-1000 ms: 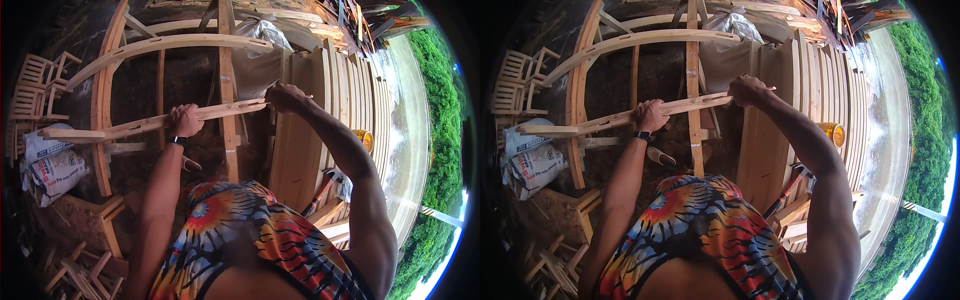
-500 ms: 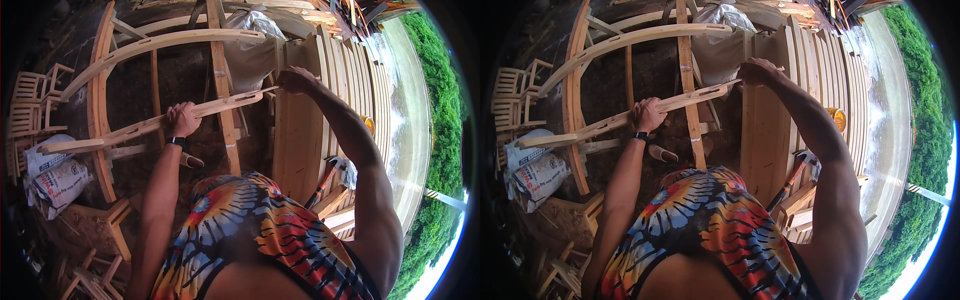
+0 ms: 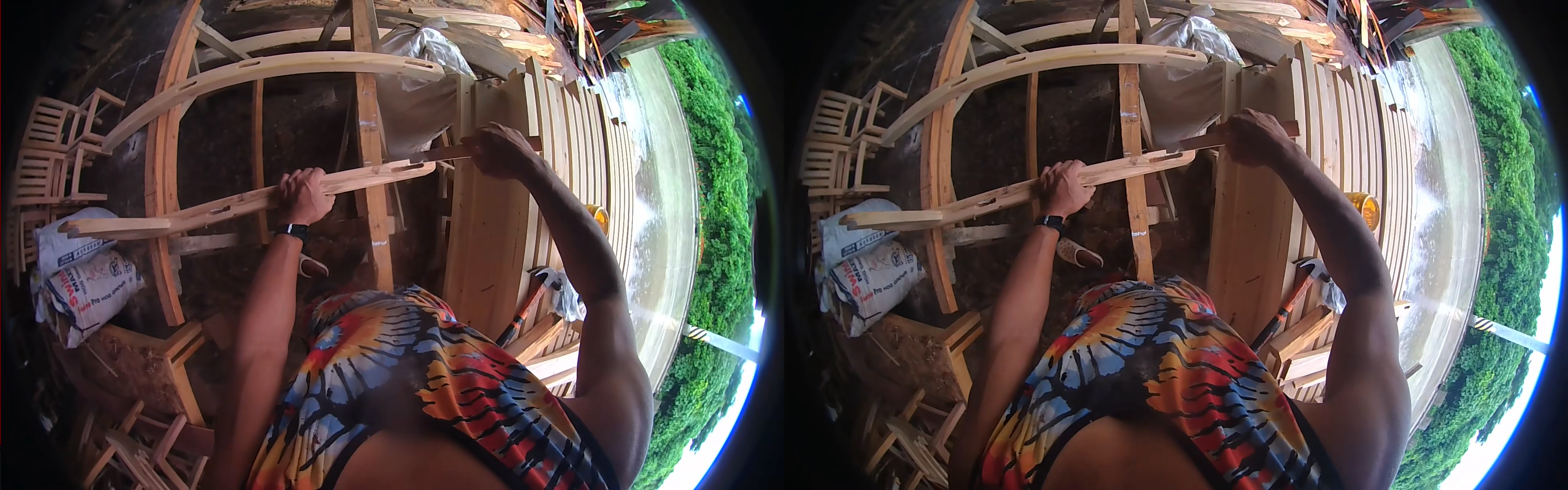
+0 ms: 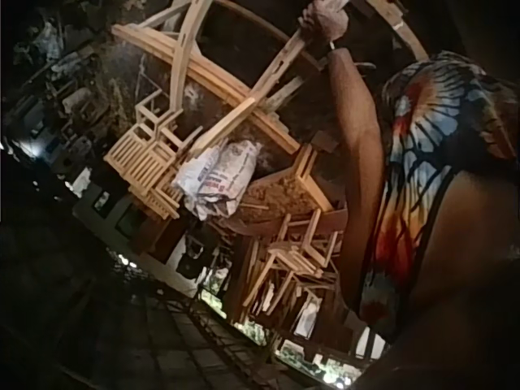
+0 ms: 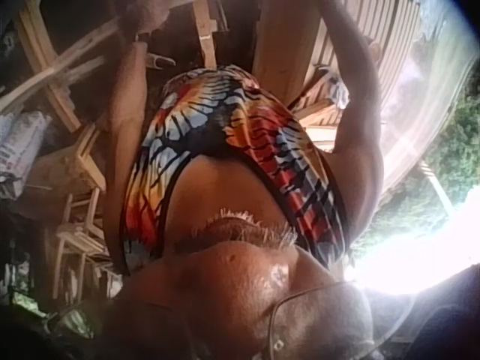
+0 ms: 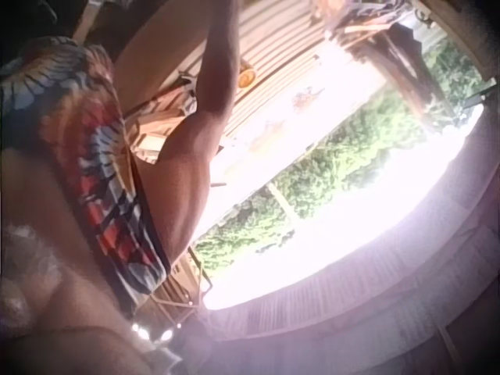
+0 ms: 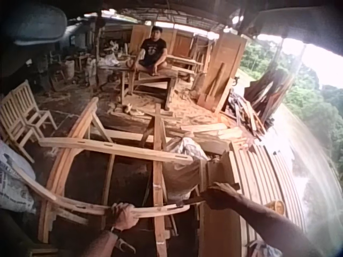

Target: The person applies adhesive to the joints of wooden chair components and uses a hammer to secure a backrest into its frame.

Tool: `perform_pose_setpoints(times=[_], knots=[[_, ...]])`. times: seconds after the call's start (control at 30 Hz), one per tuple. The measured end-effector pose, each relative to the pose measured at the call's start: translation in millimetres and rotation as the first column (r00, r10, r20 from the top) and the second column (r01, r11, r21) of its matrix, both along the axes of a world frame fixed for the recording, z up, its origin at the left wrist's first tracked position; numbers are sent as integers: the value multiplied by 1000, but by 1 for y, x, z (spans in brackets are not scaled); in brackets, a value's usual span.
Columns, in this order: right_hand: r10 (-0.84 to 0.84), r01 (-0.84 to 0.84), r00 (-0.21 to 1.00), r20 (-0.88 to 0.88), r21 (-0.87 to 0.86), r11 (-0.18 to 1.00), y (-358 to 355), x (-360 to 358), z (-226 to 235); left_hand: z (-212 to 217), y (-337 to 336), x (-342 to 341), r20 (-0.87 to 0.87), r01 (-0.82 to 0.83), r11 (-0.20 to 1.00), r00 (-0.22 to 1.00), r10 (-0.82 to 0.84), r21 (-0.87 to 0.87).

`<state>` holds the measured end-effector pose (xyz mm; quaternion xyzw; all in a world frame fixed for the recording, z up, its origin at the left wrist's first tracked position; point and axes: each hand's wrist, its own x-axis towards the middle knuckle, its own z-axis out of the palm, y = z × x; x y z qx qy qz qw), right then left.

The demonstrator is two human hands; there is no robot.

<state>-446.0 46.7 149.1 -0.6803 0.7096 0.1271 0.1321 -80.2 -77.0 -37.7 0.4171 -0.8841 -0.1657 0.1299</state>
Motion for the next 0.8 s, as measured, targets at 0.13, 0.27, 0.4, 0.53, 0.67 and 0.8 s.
perform_pose_setpoints(times=[0.13, 0.27, 0.4, 0.53, 0.67, 0.8], knots=[[26, 3, 993, 117, -233, 973, 11, -4, -14, -1, 0, 0, 8, 1, 1000, 1000, -1, 19], [140, -115, 988, 60, -307, 945, 17, -17, -44, 0, 1, -2, 9, 2, 1000, 1000, -2, 12], [111, -84, 989, 99, -240, 967, 21, -22, -67, 1, 1, -2, 26, -7, 1000, 1000, 7, 19], [129, -93, 984, 125, -263, 960, 19, -20, -80, -2, 0, -2, 38, -17, 1000, 999, 17, 23], [116, -87, 986, 121, -224, 971, 16, -18, -90, -2, 2, -1, 20, -26, 1000, 999, 26, -13], [162, -112, 977, 141, -313, 943, 27, -27, -116, 3, 1, -3, 36, -14, 1000, 999, 14, 7]])
